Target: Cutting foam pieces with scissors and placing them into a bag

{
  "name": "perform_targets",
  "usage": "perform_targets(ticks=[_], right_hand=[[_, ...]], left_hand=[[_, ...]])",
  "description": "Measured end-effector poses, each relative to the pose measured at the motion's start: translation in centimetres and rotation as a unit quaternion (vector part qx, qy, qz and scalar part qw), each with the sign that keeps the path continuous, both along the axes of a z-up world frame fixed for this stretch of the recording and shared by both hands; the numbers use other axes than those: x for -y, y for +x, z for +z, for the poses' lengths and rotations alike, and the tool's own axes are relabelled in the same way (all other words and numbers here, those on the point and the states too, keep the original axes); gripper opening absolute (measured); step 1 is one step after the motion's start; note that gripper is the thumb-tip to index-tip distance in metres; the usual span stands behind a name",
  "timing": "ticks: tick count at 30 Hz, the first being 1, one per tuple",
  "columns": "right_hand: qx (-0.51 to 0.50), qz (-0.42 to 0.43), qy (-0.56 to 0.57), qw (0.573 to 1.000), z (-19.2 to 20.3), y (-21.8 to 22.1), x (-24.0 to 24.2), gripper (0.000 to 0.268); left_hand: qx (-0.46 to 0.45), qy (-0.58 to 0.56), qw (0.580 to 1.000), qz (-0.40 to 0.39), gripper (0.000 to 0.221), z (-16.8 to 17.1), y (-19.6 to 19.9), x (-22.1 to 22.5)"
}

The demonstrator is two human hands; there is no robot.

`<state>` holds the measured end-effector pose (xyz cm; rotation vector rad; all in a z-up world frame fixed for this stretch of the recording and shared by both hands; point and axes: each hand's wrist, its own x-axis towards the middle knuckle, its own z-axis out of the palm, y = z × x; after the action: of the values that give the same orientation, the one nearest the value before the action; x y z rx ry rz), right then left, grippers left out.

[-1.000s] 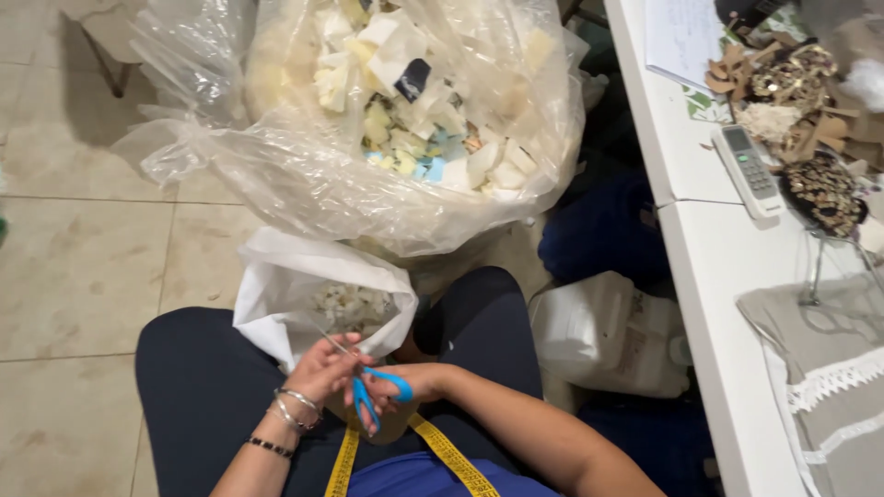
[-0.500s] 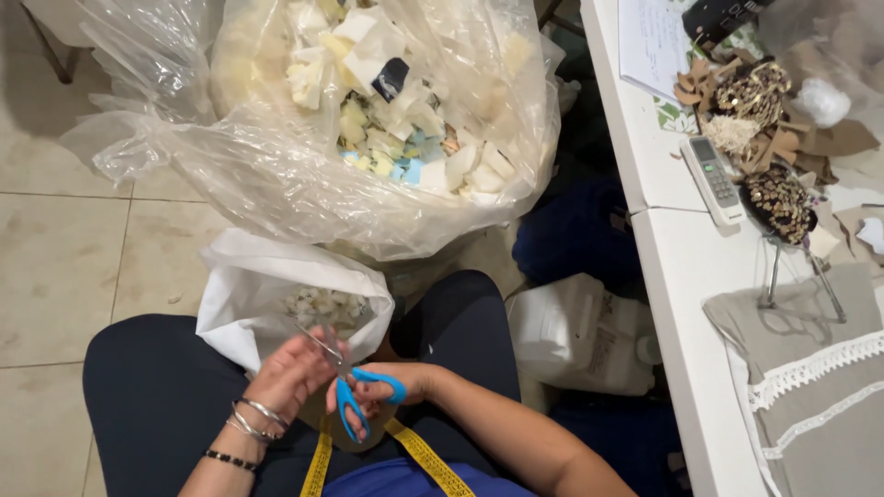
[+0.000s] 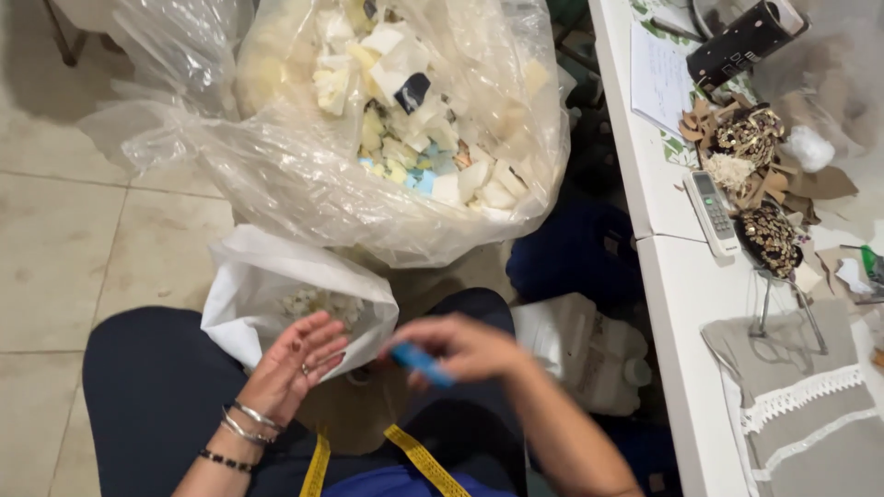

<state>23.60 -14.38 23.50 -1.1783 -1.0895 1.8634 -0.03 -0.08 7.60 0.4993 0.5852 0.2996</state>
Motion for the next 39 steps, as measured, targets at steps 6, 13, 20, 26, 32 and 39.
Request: perform_targets(ticks=[6, 13, 20, 26, 32, 39], right_hand=[[0.582, -0.175, 0.111, 0.787, 12.8, 8.5, -4.8, 0.040], [0.666, 0.055, -0.283, 0.688, 10.7, 16.3, -10.2, 0.056], [0.554, -0.030, -0.479, 0.681, 7.4, 18.3, -12.8, 0.071], [0.496, -0.052, -0.467, 0.730, 5.9, 20.3, -13.9, 0.052], [0.536, 0.009, -0.443, 0.719, 5.3, 20.6, -14.9, 0.047], [0.655, 0.142, -0.336, 0.661, 9.5, 18.4, -13.8, 0.049]], left_hand=[[-0.004, 0.037, 0.999, -0.005, 0.041, -2.5, 0.4, 0.4], [-0.026, 0.049, 0.998, 0.003, 0.034, -3.2, 0.2, 0.4], [-0.033, 0.072, 0.997, -0.016, 0.034, -4.7, 0.4, 0.7], [-0.024, 0.098, 0.995, -0.022, 0.034, -3.5, 0.3, 0.6], [-0.028, 0.107, 0.993, -0.028, 0.034, -2.8, 0.6, 0.5], [-0.022, 0.110, 0.993, -0.025, 0.034, -2.8, 0.5, 0.5]])
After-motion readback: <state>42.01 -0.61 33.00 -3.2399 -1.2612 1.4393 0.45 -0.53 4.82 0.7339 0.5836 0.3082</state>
